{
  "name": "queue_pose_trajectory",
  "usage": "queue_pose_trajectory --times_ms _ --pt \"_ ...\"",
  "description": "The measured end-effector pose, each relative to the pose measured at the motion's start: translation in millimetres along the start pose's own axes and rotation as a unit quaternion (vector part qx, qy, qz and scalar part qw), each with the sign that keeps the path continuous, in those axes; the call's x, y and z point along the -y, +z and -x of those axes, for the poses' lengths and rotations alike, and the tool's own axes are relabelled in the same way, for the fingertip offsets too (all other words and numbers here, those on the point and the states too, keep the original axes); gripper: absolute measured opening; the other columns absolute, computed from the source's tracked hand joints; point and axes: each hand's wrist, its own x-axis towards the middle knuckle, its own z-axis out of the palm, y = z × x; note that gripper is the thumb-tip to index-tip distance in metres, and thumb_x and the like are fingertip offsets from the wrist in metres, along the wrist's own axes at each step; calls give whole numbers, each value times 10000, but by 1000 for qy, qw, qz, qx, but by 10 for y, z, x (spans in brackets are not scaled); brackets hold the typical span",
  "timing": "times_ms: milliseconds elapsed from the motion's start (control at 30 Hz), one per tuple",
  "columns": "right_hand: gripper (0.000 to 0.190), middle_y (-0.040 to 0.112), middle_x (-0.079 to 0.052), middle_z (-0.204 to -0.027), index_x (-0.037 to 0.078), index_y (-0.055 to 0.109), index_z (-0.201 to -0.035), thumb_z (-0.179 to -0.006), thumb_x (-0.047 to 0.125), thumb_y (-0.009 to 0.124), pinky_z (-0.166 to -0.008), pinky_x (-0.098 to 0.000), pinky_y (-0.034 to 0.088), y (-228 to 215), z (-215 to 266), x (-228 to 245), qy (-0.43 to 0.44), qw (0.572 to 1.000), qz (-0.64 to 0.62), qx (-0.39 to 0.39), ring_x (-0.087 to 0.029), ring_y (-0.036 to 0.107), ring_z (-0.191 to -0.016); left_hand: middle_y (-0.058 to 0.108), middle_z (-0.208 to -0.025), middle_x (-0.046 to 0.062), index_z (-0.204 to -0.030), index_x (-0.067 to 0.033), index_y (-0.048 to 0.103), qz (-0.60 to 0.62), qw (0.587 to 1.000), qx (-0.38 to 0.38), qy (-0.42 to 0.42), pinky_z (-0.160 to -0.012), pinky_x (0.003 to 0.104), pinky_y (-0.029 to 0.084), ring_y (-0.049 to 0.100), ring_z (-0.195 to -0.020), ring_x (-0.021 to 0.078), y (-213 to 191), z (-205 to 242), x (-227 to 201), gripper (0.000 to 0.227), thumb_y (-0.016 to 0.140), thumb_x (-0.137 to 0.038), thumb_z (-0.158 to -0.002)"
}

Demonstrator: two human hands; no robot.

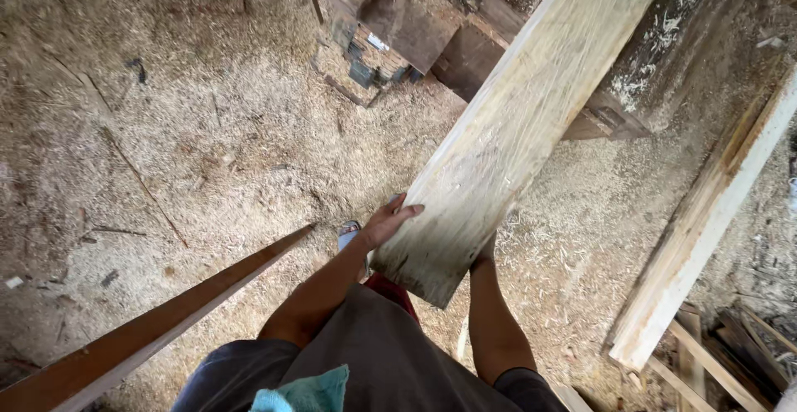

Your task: The person measures a wooden plank with a tape measure, then uses a hammer to tap a small wooden frame. They pick up and reposition several long wooden planks on a workbench and floor, moving them one at a time.

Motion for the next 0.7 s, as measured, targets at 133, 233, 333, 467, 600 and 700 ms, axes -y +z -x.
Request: queue_pose_trajectory --times_ms 133,233,333,467,600,700 --pt "893 399 -187 -1580 119 252 -1610 -950 720 273 -1057 -548 498 -63 118 -22 -6 1000 16 -1 -388 466 -1404 270 -1668 168 -1635 -124 193 -30 999 -4 -11 -1226 506 282 318 -1514 366 54 134 -32 1216 502 -865 -722" --pt "852 410 -189 -1572 113 253 -1607 -975 684 274 -1044 -539 525 10 144 33 -18 999 26 3 -380 487 -1396 302 -1655 168 -1631 -123 216 -55 998 -21 -9 -1225 507 277 335 -1510 369 33 229 -155 1211 481 -883 -726" --pt "811 421 -192 -1565 107 254 -1605 -1001 647 276 -1031 -529 551 13 139 63 -30 999 37 5 -372 509 -1388 381 -1616 196 -1632 -116 239 -60 998 -21 -2 -1224 519 304 394 -1481 404 65 291 -217 1195 474 -882 -746" --pt "807 443 -182 -1555 100 290 -1600 -1016 657 283 -1025 -524 545 -15 167 -3 -36 998 -11 42 -364 531 -1359 341 -1630 173 -1614 -135 247 -22 999 -30 -8 -1206 569 308 409 -1462 426 72 368 -203 1153 489 -851 -743" --pt "824 466 -193 -1530 96 317 -1590 -1004 673 267 -1022 -522 540 -27 239 -31 -12 1000 2 19 -366 549 -1333 298 -1663 170 -1587 -159 374 -68 997 -32 11 -1230 580 244 326 -1506 414 59 392 -144 1059 443 -856 -792" --pt "832 478 -194 -1525 94 331 -1587 -1002 682 263 -1028 -512 535 5 203 -10 4 1000 -4 17 -361 559 -1323 256 -1695 175 -1554 -165 513 -67 997 -31 39 -1244 563 243 285 -1537 408 38 278 -55 990 461 -840 -832"
